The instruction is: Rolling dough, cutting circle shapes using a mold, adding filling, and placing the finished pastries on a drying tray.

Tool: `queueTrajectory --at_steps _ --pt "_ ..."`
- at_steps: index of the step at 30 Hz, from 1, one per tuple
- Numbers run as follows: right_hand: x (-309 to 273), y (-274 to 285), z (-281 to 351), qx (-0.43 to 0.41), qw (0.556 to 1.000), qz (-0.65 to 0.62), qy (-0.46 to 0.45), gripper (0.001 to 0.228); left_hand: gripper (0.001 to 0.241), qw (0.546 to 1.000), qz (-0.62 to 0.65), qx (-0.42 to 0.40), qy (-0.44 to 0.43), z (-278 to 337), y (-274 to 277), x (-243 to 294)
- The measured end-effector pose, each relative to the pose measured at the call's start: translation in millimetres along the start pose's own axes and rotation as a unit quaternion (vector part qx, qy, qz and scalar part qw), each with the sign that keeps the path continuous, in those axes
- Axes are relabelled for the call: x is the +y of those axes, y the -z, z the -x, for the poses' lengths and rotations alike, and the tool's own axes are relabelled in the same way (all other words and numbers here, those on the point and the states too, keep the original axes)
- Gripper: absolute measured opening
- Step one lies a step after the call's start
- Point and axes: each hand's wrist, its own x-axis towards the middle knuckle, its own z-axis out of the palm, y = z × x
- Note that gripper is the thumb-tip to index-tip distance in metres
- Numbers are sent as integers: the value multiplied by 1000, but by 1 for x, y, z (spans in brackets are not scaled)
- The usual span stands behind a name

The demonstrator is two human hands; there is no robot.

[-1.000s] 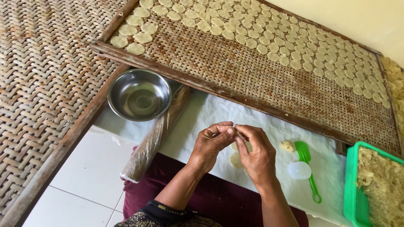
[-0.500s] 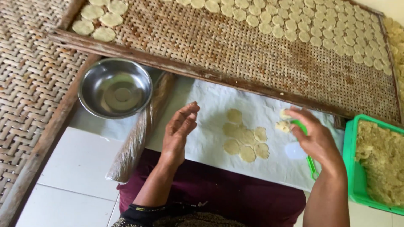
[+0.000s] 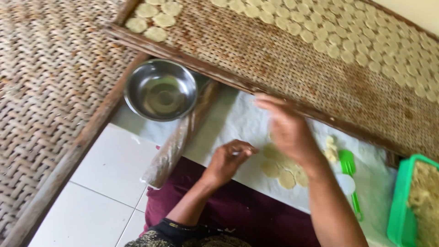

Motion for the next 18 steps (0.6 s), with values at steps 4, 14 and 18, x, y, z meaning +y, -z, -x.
queueTrajectory --at_steps 4,14,18 --pt "-33 -114 -91 -186 980 48 53 78 22 993 -30 -12 112 4 -5 -6" --pt "-20 -240 -141 -449 875 153 -93 101 41 999 -18 -18 -28 14 11 -41" --pt "-13 -238 -124 -440 868 229 -13 80 41 996 76 32 -18 5 2 -66"
